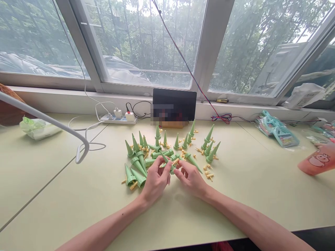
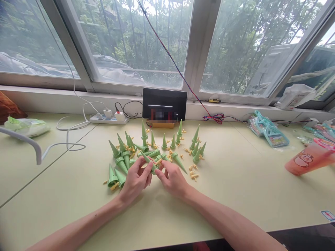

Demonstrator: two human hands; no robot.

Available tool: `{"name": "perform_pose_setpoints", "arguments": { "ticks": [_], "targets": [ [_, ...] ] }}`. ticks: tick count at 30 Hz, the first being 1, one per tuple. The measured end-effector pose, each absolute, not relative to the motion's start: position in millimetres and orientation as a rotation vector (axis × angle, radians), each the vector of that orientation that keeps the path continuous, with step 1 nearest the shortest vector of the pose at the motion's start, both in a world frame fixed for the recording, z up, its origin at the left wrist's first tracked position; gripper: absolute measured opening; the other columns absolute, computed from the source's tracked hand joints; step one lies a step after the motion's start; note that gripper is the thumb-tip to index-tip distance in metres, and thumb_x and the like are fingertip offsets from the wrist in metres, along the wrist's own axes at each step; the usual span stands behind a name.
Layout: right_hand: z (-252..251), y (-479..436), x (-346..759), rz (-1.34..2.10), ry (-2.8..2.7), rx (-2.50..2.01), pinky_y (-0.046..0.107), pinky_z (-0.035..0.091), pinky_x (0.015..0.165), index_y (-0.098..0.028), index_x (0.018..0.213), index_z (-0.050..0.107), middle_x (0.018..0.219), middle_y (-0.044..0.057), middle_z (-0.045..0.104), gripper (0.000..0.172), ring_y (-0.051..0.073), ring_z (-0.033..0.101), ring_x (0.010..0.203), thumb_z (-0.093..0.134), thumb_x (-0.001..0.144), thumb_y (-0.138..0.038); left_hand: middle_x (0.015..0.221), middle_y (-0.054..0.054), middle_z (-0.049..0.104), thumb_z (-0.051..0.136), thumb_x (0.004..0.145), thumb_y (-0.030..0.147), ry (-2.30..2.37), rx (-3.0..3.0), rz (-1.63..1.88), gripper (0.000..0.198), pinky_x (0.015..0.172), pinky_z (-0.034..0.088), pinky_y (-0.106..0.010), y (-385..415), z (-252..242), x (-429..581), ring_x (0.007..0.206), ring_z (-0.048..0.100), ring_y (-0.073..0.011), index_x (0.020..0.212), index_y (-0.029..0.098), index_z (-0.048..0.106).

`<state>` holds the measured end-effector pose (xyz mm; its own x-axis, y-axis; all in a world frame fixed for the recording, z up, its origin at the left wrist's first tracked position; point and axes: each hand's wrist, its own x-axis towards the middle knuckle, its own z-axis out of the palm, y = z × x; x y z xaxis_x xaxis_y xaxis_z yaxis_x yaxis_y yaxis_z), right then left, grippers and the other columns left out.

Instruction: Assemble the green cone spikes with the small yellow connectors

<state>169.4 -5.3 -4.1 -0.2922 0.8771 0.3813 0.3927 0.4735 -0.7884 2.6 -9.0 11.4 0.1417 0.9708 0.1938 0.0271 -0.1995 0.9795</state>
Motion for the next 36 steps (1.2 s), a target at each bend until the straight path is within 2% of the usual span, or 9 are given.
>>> {"name": "perform_pose_setpoints", "arguments": {
  "ticks": [7,11,15,19,22,31,36],
  "targets": [
    [-7.6,-4.1,169.9,0.737,-1.911,-1.1,0.029,0.037,0.055,-0.021,0.08,0.046,0.077,0.0,0.057,0.025,0.012,0.044,0.057,0.053,0.098,-0.036,0.049,0.01,0.044,0.058,0.096,0.045,1.055,1.471,1.175,0.024,0.04,0.034,-0.018,-6.6,8.0,0.7,0.039,0.043,-0.0072,0.099,0.022,0.054],
    [-9.8,-3.3,170.9,0.748,-1.932,-1.111,0.029,0.038,0.055,-0.021,0.081,0.047,0.077,0.001,0.058,0.023,0.013,0.047,0.058,0.053,0.098,-0.036,0.046,0.01,0.041,0.062,0.093,0.043,1.033,1.467,1.166,0.023,0.04,0.033,-0.018,-6.4,6.3,-0.1,0.04,0.04,-0.0071,0.099,0.022,0.054],
    [-10.1,-3.5,171.9,0.745,-1.95,-1.123,0.029,0.038,0.055,-0.021,0.083,0.049,0.077,0.0,0.058,0.022,0.013,0.048,0.058,0.051,0.099,-0.037,0.057,0.007,0.047,0.062,0.094,0.041,0.999,1.496,1.179,0.021,0.04,0.033,-0.018,-7.8,8.6,0.1,0.044,0.044,-0.0067,0.097,0.021,0.056],
    [-9.5,-4.5,172.7,0.775,-1.975,-1.131,0.029,0.04,0.056,-0.021,0.087,0.05,0.078,0.0,0.059,0.02,0.013,0.048,0.057,0.054,0.098,-0.037,0.082,0.0,0.055,0.062,0.094,0.039,0.947,1.557,1.236,0.02,0.041,0.037,-0.018,-7.8,10.3,0.0,0.048,0.048,-0.0047,0.092,0.019,0.058],
    [-9.3,-5.3,172.9,0.787,-1.987,-1.147,0.028,0.041,0.055,-0.021,0.088,0.05,0.078,0.0,0.059,0.02,0.013,0.048,0.056,0.058,0.095,-0.038,0.097,-0.003,0.055,0.061,0.095,0.037,0.928,1.611,1.255,0.022,0.041,0.039,-0.019,-6.2,8.1,-0.4,0.049,0.048,-0.0031,0.086,0.018,0.059],
    [-8.8,-7.4,170.8,0.705,-1.997,-1.136,0.028,0.039,0.056,-0.021,0.084,0.046,0.075,-0.001,0.053,0.021,0.013,0.046,0.059,0.056,0.095,-0.035,0.099,-0.006,0.058,0.057,0.098,0.032,0.997,1.923,1.265,0.02,0.049,0.046,-0.018,-4.2,4.7,-3.4,0.06,0.052,-0.0062,0.104,0.023,0.074],
    [-7.4,-7.3,171.7,0.724,-2.004,-1.148,0.028,0.04,0.055,-0.021,0.088,0.049,0.075,0.0,0.053,0.013,0.014,0.047,0.06,0.054,0.095,-0.03,0.102,-0.006,0.058,0.056,0.098,0.03,1.017,2.1,1.237,0.023,0.049,0.047,-0.018,-4.2,1.5,-5.5,0.062,0.056,-0.0073,0.111,0.029,0.075]
  ]
}}
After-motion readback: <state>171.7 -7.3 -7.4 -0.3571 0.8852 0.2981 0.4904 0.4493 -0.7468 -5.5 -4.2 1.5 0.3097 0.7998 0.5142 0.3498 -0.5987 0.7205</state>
